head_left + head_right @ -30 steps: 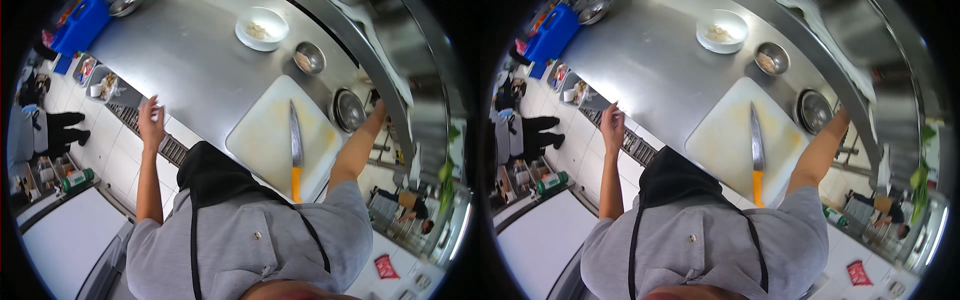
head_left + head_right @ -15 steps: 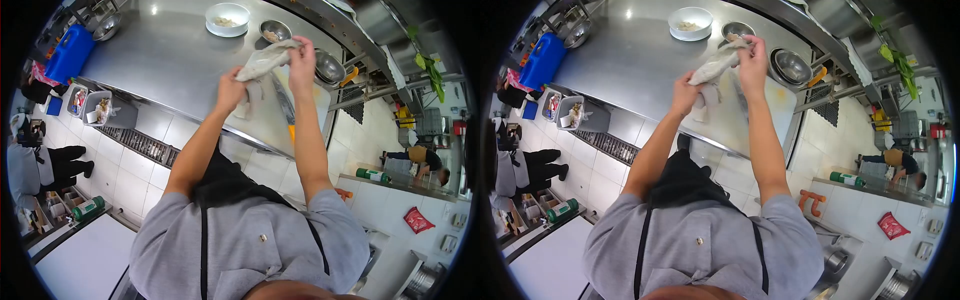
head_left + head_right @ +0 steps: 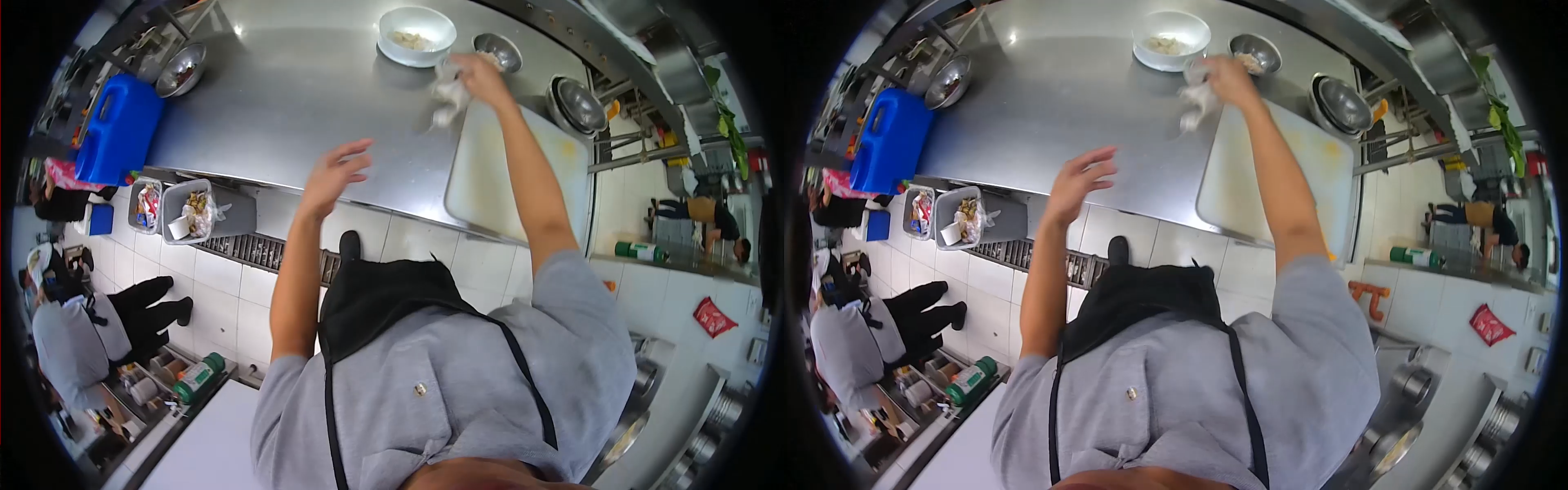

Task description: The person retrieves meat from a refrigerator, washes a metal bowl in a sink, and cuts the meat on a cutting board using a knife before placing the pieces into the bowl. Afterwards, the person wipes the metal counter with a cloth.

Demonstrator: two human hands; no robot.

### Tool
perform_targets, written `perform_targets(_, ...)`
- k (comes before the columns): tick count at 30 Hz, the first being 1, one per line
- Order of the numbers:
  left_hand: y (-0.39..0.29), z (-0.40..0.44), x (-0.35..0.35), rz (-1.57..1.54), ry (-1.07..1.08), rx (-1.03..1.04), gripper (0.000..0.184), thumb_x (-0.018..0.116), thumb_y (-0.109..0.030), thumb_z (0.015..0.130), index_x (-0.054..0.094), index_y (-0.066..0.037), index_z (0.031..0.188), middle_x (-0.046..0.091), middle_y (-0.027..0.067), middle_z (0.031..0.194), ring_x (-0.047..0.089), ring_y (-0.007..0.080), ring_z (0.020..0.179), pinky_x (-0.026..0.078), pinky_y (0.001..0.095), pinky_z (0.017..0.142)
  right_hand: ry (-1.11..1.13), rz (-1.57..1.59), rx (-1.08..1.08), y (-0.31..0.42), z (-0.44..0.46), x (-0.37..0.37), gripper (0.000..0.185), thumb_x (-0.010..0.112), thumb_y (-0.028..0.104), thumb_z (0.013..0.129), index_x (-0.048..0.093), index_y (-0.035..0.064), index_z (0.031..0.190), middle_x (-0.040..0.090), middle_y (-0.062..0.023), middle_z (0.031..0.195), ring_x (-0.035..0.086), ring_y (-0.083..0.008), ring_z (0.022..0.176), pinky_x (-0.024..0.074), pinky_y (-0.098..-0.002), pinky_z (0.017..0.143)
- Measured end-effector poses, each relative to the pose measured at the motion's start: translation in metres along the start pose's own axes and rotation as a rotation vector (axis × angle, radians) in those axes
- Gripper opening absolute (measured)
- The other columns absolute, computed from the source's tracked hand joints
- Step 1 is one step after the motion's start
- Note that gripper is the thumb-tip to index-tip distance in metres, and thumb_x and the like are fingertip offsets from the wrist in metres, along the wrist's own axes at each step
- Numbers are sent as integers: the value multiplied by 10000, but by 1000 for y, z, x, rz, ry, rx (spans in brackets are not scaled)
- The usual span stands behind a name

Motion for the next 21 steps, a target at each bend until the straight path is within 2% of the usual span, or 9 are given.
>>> perform_targets(2,12,-19,-50,54,-77,-8,388,657,-182,918,640,3,1259,655,117,1220,640,185,1054,527,322,879,-15,-101,66,-50,33,32,454,557,28,849,596,67,1300,518,-168,1424,518,-385,1278,441,-446,1052)
perform_targets(4,22,-37,-84,113,-94,-42,379,654,-186,919,647,3,1247,656,114,1216,642,186,1050,529,318,875,23,-455,111,-95,31,93,495,542,87,875,520,77,1369,447,-172,1481,515,-418,1257,425,-471,1061)
perform_targets(6,28,-54,-118,83,-186,-89,344,652,-184,929,662,3,1218,669,104,1187,650,177,1019,528,304,864,-82,-466,255,-52,-9,113,521,519,143,900,476,115,1418,495,-155,1399,494,-464,1224,427,-470,1054)
perform_targets(8,47,-57,-144,36,-181,-103,323,649,-183,936,670,0,1202,675,99,1171,652,171,1002,528,300,853,-202,-459,228,-11,-53,122,484,489,135,909,488,78,1389,479,-158,1420,472,-512,1216,415,-501,1060)
perform_targets(10,60,-63,-157,-14,-165,-116,302,647,-181,943,678,-3,1185,681,94,1155,653,166,986,528,296,842,-274,-529,129,18,-108,142,485,484,86,893,498,65,1377,481,-167,1414,491,-500,1190,409,-508,1060)
perform_targets(14,65,-56,-164,-61,-164,-139,276,636,-178,955,685,-7,1167,692,84,1124,654,157,959,517,292,836,-206,-537,216,115,-199,173,475,537,57,843,552,58,1318,501,-185,1382,469,-491,1201,401,-513,1048)
perform_targets(16,58,-56,-165,-76,-135,-87,277,635,-183,956,686,-6,1164,695,83,1114,655,162,956,511,294,838,-69,-317,221,157,-222,173,434,581,128,861,570,58,1289,444,-226,1417,413,-510,1250,387,-544,1044)
perform_targets(19,61,-60,-182,-12,-131,-57,274,641,-197,953,688,0,1137,700,80,1083,653,158,953,507,290,826,-190,-312,321,182,-219,168,470,612,254,900,544,66,1325,347,-272,1469,357,-543,1283,339,-580,1068)
perform_targets(21,63,-62,-196,32,-173,-53,272,644,-200,951,688,2,1128,700,76,1070,653,155,950,506,288,825,-199,-318,274,185,-191,189,501,594,305,922,512,77,1361,301,-284,1491,325,-553,1303,309,-592,1085)
Point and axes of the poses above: each hand's wrist, its own z-axis towards the middle knuckle, its own x-axis out of the palm, y = z × x, the point moved 5 cm from there along z, towards the middle knuckle
